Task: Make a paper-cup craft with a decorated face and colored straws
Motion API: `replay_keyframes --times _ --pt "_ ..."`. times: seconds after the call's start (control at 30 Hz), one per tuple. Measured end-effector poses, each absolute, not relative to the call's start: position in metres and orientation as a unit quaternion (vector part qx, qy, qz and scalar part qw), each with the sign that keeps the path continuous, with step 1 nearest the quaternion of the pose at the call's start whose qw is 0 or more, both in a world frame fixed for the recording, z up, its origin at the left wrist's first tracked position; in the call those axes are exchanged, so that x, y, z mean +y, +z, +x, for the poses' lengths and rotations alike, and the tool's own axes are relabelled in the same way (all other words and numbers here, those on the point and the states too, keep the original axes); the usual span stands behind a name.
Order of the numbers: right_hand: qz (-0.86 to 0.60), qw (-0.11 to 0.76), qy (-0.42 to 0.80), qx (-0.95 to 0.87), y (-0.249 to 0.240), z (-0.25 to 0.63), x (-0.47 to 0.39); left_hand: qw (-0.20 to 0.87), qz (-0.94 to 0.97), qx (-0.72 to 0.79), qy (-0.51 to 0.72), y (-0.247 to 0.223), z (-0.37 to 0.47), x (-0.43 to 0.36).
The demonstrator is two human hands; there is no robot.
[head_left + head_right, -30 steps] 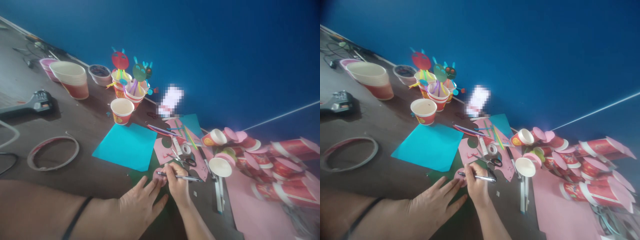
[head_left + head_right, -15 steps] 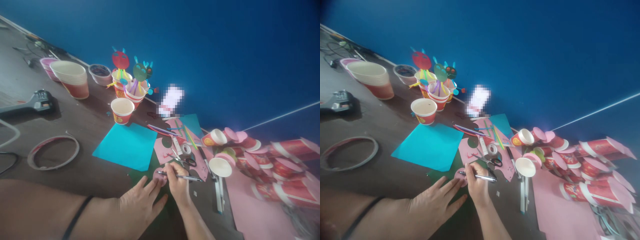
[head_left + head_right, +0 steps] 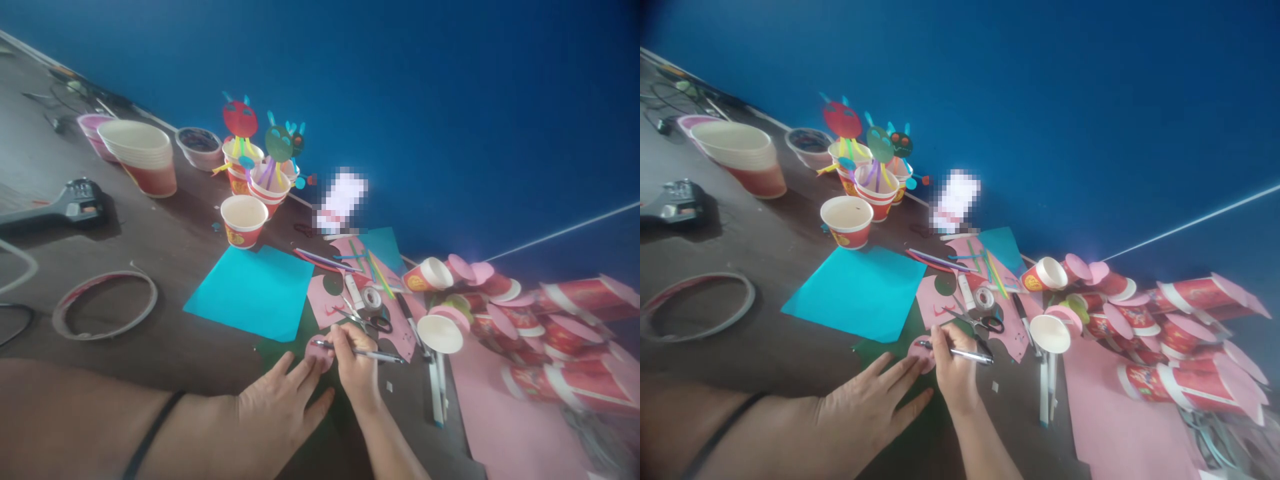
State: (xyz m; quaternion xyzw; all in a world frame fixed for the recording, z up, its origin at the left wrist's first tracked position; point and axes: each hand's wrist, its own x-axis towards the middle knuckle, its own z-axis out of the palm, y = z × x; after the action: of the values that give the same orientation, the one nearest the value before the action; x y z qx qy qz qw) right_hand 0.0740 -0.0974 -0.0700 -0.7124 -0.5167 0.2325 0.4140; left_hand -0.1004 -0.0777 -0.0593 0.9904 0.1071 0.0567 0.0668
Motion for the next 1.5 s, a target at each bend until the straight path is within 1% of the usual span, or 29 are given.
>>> replay_keyframes --times 0.1,0.3,0.53,0.73,1.07,1.3,1.5 --pt "-0.716 0.401 0.229 -0.523 -0.069 0.073 -0.097 0.067 0.991 0.105 0.053 -0.057 -0.100 -0.077" --pt "-0.712 0.427 0.224 -0.511 -0.067 0.075 -0.096 0.065 0.991 0.102 0.046 -0.058 -0.100 -0.076" --pt "-0.717 0.405 0.216 -0.525 -0.068 0.074 -0.097 0.077 0.990 0.105 0.058 -0.062 -0.100 -0.077" --pt "-0.716 0.427 0.218 -0.507 -0.069 0.075 -0.099 0.081 0.990 0.110 0.040 -0.063 -0.100 -0.077" --pt "-0.710 0.427 0.218 -0.516 -0.065 0.074 -0.097 0.065 0.994 0.089 -0.001 -0.054 -0.099 -0.073" --pt "-0.704 0.425 0.228 -0.521 -0.065 0.074 -0.096 0.068 0.994 0.088 0.009 -0.062 -0.099 -0.071" --pt "-0.709 0.434 0.224 -0.508 -0.064 0.075 -0.096 0.060 0.991 0.116 0.015 -0.070 -0.099 -0.076"
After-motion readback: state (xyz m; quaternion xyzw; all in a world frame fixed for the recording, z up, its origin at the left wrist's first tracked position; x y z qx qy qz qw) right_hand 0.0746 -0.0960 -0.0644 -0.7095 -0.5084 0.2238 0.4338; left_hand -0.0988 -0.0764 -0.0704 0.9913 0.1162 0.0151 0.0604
